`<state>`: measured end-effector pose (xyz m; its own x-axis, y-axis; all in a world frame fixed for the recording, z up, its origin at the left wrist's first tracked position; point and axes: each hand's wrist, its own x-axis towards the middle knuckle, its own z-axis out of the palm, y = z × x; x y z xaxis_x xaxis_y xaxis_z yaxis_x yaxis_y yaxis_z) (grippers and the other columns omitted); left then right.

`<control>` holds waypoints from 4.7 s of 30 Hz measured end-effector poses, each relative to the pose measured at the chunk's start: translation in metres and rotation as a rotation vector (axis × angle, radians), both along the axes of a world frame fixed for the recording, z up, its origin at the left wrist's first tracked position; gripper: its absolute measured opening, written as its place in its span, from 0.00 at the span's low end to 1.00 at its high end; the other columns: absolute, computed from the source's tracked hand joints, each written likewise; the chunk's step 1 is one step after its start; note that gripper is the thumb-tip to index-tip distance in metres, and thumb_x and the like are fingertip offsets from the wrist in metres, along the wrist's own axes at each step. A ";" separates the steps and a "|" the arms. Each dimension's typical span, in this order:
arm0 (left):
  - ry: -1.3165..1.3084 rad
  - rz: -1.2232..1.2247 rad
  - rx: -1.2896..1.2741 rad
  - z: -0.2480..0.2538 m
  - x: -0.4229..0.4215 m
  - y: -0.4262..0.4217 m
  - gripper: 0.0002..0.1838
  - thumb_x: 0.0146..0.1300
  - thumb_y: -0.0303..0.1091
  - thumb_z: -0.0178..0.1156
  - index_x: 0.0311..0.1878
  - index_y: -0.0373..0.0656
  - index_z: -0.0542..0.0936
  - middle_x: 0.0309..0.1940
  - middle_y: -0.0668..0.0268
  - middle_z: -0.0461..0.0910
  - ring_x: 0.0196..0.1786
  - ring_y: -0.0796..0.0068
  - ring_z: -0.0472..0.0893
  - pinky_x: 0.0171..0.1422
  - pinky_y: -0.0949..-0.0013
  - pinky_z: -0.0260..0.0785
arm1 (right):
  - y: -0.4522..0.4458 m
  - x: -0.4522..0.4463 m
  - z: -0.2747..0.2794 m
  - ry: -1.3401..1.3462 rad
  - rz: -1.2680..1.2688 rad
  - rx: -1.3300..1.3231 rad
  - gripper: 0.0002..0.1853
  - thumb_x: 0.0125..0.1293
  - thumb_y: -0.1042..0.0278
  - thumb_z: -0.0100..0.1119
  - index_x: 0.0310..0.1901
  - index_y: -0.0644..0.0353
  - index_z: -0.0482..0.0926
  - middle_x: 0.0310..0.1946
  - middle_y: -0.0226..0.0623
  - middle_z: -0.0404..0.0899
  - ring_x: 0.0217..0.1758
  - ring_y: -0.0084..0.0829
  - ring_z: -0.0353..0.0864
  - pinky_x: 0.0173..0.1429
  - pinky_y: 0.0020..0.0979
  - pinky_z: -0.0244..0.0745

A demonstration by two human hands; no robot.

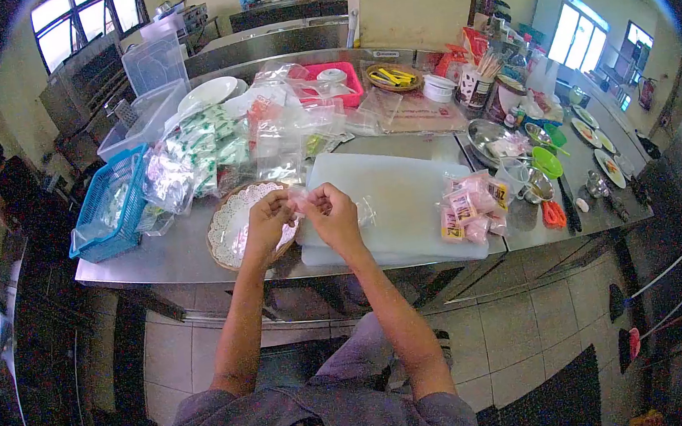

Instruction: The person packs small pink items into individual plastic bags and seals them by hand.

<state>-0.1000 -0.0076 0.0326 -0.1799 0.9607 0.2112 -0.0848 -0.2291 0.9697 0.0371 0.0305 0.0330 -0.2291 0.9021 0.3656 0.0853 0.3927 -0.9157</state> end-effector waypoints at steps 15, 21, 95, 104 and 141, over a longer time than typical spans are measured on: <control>-0.635 -0.122 -0.140 -0.009 0.001 0.001 0.07 0.63 0.29 0.53 0.43 0.40 0.73 0.33 0.69 0.76 0.35 0.78 0.75 0.42 0.74 0.68 | -0.008 0.001 0.009 0.613 0.090 -0.233 0.04 0.57 0.78 0.58 0.33 0.64 0.73 0.31 0.34 0.78 0.32 0.21 0.77 0.39 0.24 0.75; -0.817 -0.228 -0.171 -0.005 0.011 -0.002 0.09 0.64 0.29 0.51 0.47 0.41 0.71 0.39 0.68 0.75 0.44 0.75 0.74 0.51 0.71 0.67 | -0.012 -0.002 0.003 0.500 0.151 -0.236 0.05 0.56 0.76 0.61 0.34 0.62 0.76 0.30 0.28 0.76 0.33 0.17 0.73 0.40 0.20 0.69; 0.665 0.487 0.202 -0.010 -0.041 -0.005 0.09 0.54 0.17 0.52 0.38 0.38 0.76 0.27 0.55 0.79 0.31 0.67 0.80 0.36 0.70 0.70 | -0.016 -0.003 0.008 0.330 -0.005 -0.120 0.06 0.61 0.70 0.57 0.34 0.65 0.77 0.22 0.28 0.76 0.23 0.15 0.72 0.28 0.19 0.68; -0.274 0.273 0.172 0.015 -0.031 -0.003 0.07 0.56 0.20 0.59 0.39 0.33 0.75 0.33 0.62 0.78 0.36 0.78 0.78 0.43 0.76 0.74 | -0.017 -0.011 0.005 0.304 0.048 -0.143 0.06 0.61 0.70 0.57 0.34 0.64 0.76 0.24 0.27 0.76 0.23 0.15 0.71 0.31 0.18 0.68; -0.158 0.365 0.325 0.004 0.026 -0.005 0.10 0.60 0.17 0.50 0.45 0.34 0.69 0.44 0.58 0.75 0.51 0.69 0.76 0.54 0.73 0.68 | -0.023 -0.041 -0.003 0.348 0.156 -0.340 0.07 0.66 0.68 0.44 0.37 0.63 0.68 0.29 0.32 0.73 0.30 0.19 0.71 0.30 0.24 0.67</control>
<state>-0.0736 -0.0128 0.0362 -0.5450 0.7188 0.4317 -0.0827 -0.5585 0.8254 -0.0042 0.0070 0.0299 -0.2876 0.9481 0.1359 -0.2836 0.0512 -0.9576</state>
